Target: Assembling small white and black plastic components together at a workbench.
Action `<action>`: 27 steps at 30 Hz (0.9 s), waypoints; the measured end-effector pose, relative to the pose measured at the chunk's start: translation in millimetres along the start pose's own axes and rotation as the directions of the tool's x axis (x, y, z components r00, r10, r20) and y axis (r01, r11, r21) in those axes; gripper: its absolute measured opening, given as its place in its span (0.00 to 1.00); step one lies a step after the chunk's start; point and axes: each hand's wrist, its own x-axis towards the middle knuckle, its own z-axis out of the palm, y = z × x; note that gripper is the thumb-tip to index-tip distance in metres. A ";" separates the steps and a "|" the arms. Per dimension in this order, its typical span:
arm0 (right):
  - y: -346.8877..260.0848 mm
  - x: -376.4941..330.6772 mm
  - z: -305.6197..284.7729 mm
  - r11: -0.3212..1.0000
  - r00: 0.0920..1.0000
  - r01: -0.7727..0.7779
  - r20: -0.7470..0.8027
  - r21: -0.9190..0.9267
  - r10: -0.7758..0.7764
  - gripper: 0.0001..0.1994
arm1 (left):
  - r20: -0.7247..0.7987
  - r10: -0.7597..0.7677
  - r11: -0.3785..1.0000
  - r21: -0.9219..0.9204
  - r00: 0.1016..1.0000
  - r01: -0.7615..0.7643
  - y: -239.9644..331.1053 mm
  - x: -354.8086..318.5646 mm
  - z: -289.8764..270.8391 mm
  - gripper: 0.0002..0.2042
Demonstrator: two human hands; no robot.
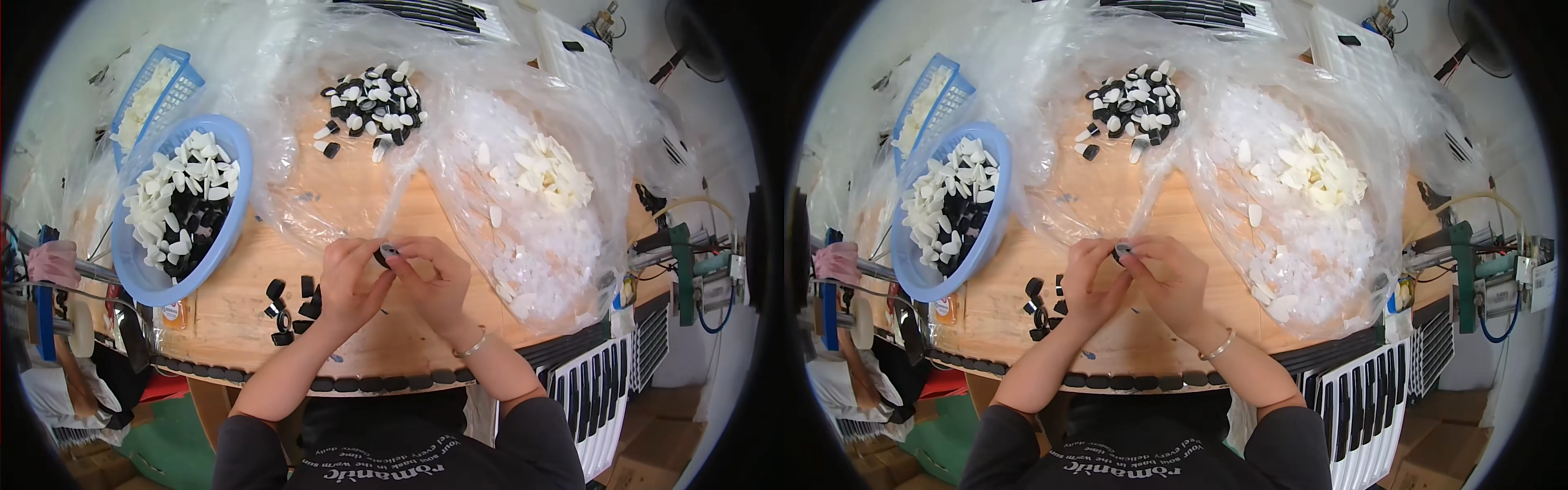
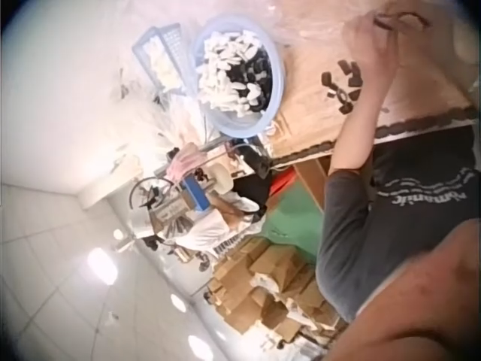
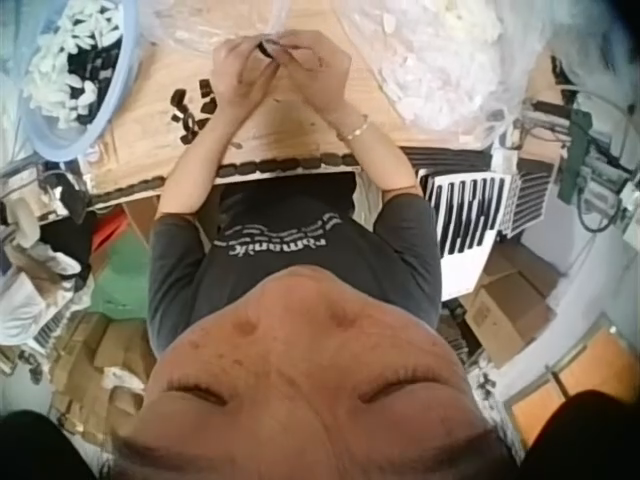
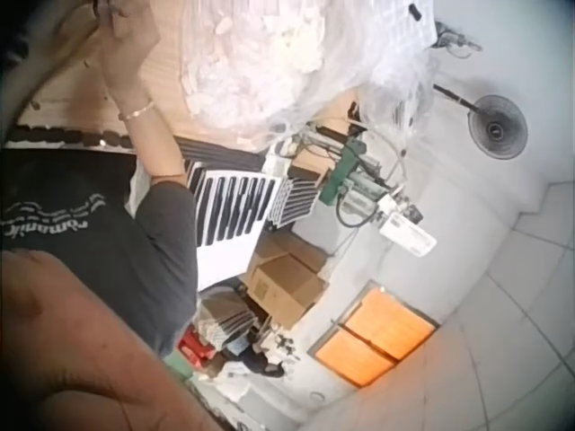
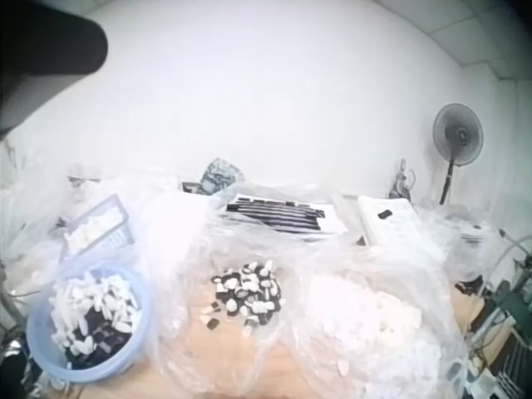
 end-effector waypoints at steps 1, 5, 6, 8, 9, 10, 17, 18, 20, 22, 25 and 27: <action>2.1 -2.2 0.1 1.000 1.000 0.003 0.004 0.002 -0.003 0.12 | 0.004 -0.005 1.000 0.003 1.000 0.005 0.4 -0.5 -0.3 0.24; 2.0 -3.0 0.3 0.966 0.994 0.109 0.021 -0.233 -0.107 0.09 | 0.012 -0.038 0.999 0.008 0.999 0.038 1.6 -0.6 -2.4 0.23; 1.8 -1.4 0.6 0.935 0.986 0.165 0.036 -0.314 -0.162 0.07 | 0.012 -0.041 0.999 0.010 0.999 0.041 0.7 -0.1 -2.4 0.23; 3.4 -3.7 2.2 0.944 0.991 0.131 0.045 -0.303 -0.123 0.06 | -0.001 -0.031 0.998 0.045 1.000 0.031 -1.5 1.2 -2.2 0.23; 3.7 -4.0 1.8 0.949 0.995 0.100 0.052 -0.298 -0.088 0.06 | 0.000 -0.033 0.998 0.044 0.999 0.033 -2.6 2.2 -2.0 0.23; 2.9 -3.7 1.5 0.949 0.995 0.098 0.052 -0.298 -0.086 0.06 | 0.001 -0.010 0.998 0.062 1.000 0.010 -4.1 2.8 -2.5 0.23; 13.0 -2.4 -11.7 0.700 0.838 -0.536 0.198 0.472 0.509 0.05 | 0.076 0.116 0.992 0.047 0.990 -0.120 -5.9 8.9 -3.8 0.23; 15.0 -1.9 -15.5 0.581 0.758 -0.636 0.273 0.507 0.592 0.06 | 0.077 0.115 0.992 0.046 0.990 -0.118 -5.5 9.2 -3.4 0.23; 14.6 0.1 -18.7 0.465 0.675 -0.721 0.369 0.514 0.639 0.05 | 0.103 0.160 0.987 -0.004 0.982 -0.160 -4.2 9.7 -2.8 0.20; 14.9 0.9 -21.3 0.341 0.584 -0.791 0.462 0.508 0.667 0.06 | 0.111 0.174 0.985 -0.040 0.978 -0.171 -4.3 10.1 -2.0 0.20; 20.0 -3.1 -23.8 0.398 0.593 -0.799 0.482 0.452 0.645 0.05 | 0.140 0.197 0.980 -0.069 0.970 -0.189 -3.3 7.4 -1.0 0.19; 26.4 -9.4 -21.9 0.451 0.682 -0.729 0.483 0.515 0.549 0.03 | 0.163 0.205 0.978 -0.065 0.965 -0.197 -3.4 4.0 -0.2 0.19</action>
